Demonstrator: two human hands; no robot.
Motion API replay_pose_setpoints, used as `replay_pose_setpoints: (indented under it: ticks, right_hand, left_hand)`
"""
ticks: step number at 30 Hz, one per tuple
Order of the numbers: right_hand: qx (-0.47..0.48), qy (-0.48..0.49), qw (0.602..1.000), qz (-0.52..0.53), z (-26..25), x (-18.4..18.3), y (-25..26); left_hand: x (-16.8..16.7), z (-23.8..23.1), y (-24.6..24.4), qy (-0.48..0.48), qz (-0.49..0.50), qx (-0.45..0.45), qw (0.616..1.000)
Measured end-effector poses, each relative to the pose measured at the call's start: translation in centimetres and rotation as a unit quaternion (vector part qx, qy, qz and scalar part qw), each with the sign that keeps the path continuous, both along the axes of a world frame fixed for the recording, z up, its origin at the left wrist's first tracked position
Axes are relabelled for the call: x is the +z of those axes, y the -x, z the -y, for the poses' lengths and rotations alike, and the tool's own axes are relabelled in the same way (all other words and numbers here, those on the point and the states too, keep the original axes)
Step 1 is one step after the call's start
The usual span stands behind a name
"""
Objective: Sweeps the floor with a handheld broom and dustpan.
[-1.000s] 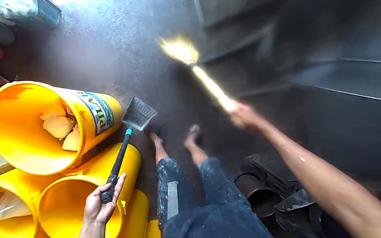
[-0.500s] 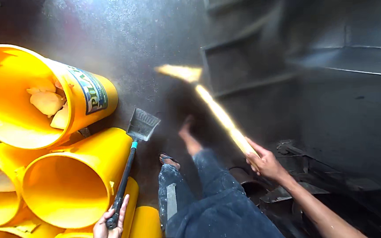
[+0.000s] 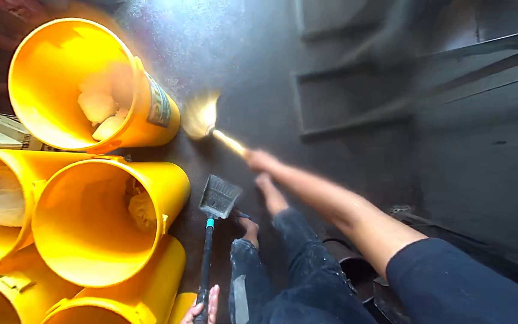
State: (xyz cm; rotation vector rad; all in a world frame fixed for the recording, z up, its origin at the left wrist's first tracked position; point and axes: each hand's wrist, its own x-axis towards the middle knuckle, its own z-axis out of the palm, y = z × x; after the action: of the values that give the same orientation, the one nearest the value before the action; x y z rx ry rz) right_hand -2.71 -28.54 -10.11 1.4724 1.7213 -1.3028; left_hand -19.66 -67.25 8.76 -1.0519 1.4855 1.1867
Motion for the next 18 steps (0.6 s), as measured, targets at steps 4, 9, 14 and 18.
replay_pose_setpoints:
  ticks: [4,9,14,18]
  right_hand:
    - [0.093,0.002,0.991,0.101,6.8,2.4,-9.1]
    - [0.078,-0.015,0.986,0.144,9.1,8.5,-26.0]
    - [-0.030,-0.129,0.990,0.053,8.0,15.9,-32.9]
    - [-0.053,-0.122,0.991,-0.008,-3.0,13.3,-26.1]
  left_hand:
    - [-0.5,1.3,0.0,-0.006,0.024,-0.053,0.998]
    - [-2.2,-1.6,-0.1,-0.007,0.043,-0.086,0.995]
    - [-4.5,-8.8,-0.9,0.006,0.048,-0.097,0.994]
    - [-6.5,-16.4,-2.9,0.031,0.024,-0.124,0.992]
